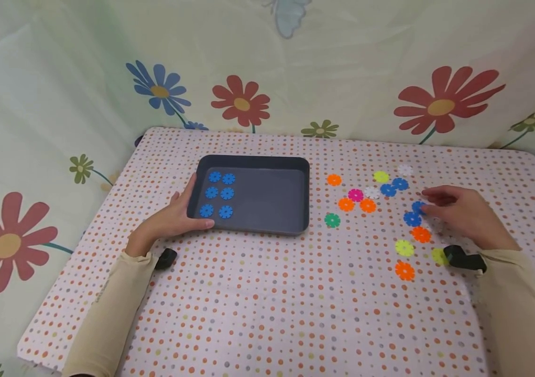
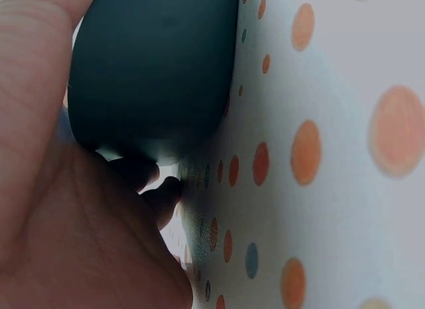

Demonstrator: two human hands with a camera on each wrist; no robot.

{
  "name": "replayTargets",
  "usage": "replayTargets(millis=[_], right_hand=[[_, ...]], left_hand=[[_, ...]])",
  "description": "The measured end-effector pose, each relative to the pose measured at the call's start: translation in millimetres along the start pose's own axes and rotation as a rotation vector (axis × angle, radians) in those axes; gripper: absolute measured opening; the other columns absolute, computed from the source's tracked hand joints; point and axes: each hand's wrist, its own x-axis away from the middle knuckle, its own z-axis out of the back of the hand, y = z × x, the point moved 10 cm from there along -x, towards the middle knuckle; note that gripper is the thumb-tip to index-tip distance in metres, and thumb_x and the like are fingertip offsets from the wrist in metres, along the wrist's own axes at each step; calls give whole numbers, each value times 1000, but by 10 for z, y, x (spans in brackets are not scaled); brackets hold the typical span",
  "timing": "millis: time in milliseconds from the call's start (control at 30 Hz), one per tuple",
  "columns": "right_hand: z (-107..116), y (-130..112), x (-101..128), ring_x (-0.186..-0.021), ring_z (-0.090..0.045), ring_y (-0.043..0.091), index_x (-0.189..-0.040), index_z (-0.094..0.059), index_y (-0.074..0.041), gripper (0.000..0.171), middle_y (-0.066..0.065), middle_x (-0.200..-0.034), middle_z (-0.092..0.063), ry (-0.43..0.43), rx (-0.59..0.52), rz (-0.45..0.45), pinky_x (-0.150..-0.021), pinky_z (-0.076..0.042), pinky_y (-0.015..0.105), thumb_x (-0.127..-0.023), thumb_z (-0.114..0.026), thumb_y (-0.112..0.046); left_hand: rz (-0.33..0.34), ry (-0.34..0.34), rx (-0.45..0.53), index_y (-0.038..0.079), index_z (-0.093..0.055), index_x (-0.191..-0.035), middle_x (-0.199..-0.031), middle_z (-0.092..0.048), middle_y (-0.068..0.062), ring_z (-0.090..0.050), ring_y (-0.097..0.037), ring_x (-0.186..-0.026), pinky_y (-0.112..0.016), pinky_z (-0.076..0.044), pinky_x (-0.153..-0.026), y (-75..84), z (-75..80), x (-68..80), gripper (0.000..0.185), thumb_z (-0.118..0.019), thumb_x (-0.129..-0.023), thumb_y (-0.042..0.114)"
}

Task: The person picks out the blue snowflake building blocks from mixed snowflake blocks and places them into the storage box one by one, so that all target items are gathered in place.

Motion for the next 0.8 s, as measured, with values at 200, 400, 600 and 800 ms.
replayTargets(millis=[200,400,600,800], right_hand=[[1,17,-38,-116,-45,59,-142,-47,19,49,45,-137,-43,-19,55,22,-92,-43,70,-107,-63,-10],[-17,25,-72,-109,-44,56,-137,-46,19,43,42,-130,-44,-18,77,40,-86,-45,65,-103,-63,0],[-34,47,-76,-109,-44,57,-133,-43,19,40,42,-127,-45,-6,61,58,-89,-44,68,-102,-62,1],[21,15,-39,-103,-49,53,-129,-46,17,35,39,-119,-49,62,93,67,-80,-48,58,-102,-64,2]], left_hand=[[7,5,7,41,22,-167,-177,14,6,24,-45,-157,-74,-6,-122,-4,1,2,136,-83,-84,66],[5,5,-1,39,22,-168,-178,12,5,23,-45,-157,-76,-7,-121,8,10,-7,137,-82,-84,67],[-1,7,-2,37,21,-169,-178,13,5,22,-47,-157,-75,-6,-121,9,14,-7,137,-83,-84,66],[-2,2,8,40,21,-168,-178,12,5,23,-45,-158,-74,-6,-122,4,3,-6,137,-83,-84,67]])
